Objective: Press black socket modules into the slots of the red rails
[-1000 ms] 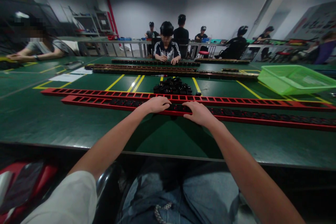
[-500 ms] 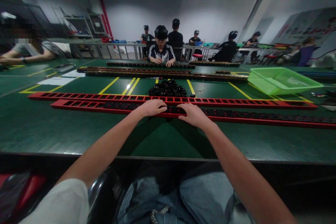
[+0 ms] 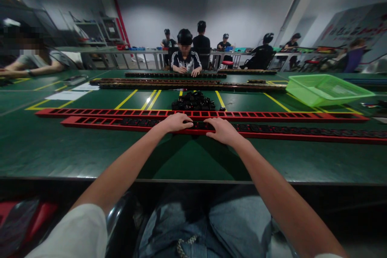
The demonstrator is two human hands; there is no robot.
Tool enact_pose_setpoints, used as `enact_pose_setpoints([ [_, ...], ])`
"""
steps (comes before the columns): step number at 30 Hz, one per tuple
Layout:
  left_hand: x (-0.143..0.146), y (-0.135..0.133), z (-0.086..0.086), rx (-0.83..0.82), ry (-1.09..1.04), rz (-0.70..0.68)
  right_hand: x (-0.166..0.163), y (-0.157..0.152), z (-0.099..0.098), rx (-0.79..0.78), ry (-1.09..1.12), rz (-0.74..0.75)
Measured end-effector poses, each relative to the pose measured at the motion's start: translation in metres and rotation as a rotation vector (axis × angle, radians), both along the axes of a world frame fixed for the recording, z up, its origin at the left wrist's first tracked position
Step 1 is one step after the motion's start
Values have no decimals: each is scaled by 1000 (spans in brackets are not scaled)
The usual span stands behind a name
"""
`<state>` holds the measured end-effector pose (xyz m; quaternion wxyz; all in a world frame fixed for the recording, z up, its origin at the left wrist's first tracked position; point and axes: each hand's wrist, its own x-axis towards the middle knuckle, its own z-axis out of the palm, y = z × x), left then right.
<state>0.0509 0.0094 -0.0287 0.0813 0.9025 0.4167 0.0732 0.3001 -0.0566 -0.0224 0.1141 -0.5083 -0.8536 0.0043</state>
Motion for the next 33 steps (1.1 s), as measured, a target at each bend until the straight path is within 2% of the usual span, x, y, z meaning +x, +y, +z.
enact_pose_setpoints([
  [6, 3, -4, -3, 75, 34, 25, 1, 0, 0, 10, -7, 15],
  [16, 5, 2, 1, -57, 45, 64, 1, 1, -2, 17, -7, 16],
  [19, 6, -1, 1, -34, 54, 73, 1, 0, -1, 16, -4, 3],
  [26, 15, -14, -1, 155, 2, -58, 0, -1, -1, 13, 3, -3],
  [29, 21, -18, -2, 156, -37, -104, 1, -1, -2, 14, 33, -7],
  [33, 23, -16, -5, 126, -49, -71, 0, -1, -3, 26, 43, 3],
])
